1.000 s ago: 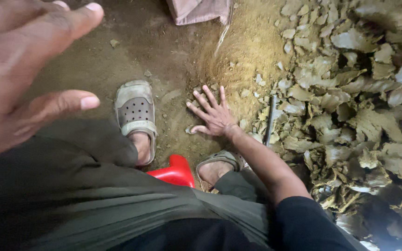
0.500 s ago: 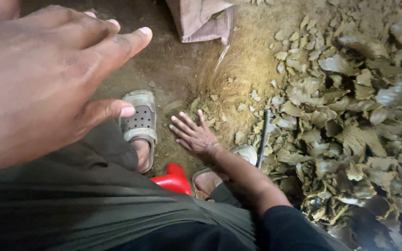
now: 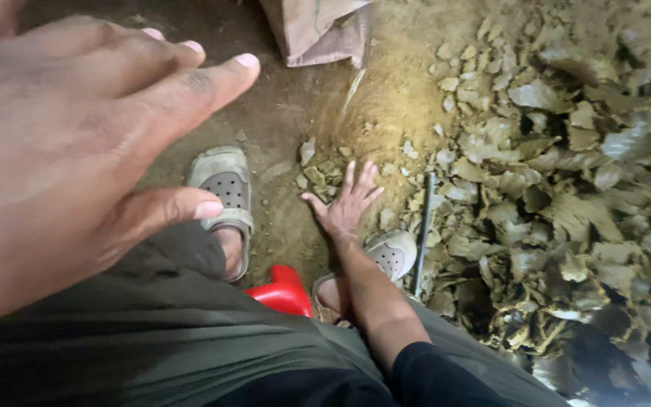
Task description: The person uses a metal rod to repeatedly strike and break a pile of brittle, shell-like material on the floor. They occasionally gather the broken pieces by hand and place them into a nearby sack.
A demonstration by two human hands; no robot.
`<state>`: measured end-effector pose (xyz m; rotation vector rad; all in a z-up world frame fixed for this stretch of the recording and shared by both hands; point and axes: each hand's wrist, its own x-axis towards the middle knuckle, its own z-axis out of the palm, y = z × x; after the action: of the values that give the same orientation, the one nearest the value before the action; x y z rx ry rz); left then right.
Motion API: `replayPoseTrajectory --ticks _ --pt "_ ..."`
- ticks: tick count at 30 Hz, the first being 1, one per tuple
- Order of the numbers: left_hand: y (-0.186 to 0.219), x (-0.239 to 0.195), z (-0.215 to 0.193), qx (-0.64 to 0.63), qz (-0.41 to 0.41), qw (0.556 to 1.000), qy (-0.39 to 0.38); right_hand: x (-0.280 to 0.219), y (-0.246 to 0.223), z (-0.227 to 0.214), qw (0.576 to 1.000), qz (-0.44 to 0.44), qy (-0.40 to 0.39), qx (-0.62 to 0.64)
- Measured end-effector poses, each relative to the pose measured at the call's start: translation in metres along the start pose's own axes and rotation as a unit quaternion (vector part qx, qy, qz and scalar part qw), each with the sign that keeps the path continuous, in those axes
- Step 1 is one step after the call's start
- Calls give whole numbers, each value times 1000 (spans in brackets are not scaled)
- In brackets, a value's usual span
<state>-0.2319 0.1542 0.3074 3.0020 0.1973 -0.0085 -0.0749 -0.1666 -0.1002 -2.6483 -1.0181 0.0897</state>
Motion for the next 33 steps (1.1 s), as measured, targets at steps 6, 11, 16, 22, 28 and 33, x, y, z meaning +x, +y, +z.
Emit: replayPoseTrajectory --ticks 6,11,16,22,28,33 --pt "-4 0 1 53 5 998 -20 24 5 5 997 -74 5 -17" --pt "-6 -2 0 79 1 996 -46 44 2 3 991 -131 -6 -13" --pt "-7 -1 3 88 13 994 -59 62 2 1 984 -173 -29 -27" --pt "-8 7 4 71 12 994 -82 70 -1 -2 977 -166 -106 -79" --pt "-8 10 8 69 25 994 -86 72 -2 4 974 -198 -94 -49" --pt "-9 16 14 77 18 993 -92 80 6 9 970 -224 -95 -15"
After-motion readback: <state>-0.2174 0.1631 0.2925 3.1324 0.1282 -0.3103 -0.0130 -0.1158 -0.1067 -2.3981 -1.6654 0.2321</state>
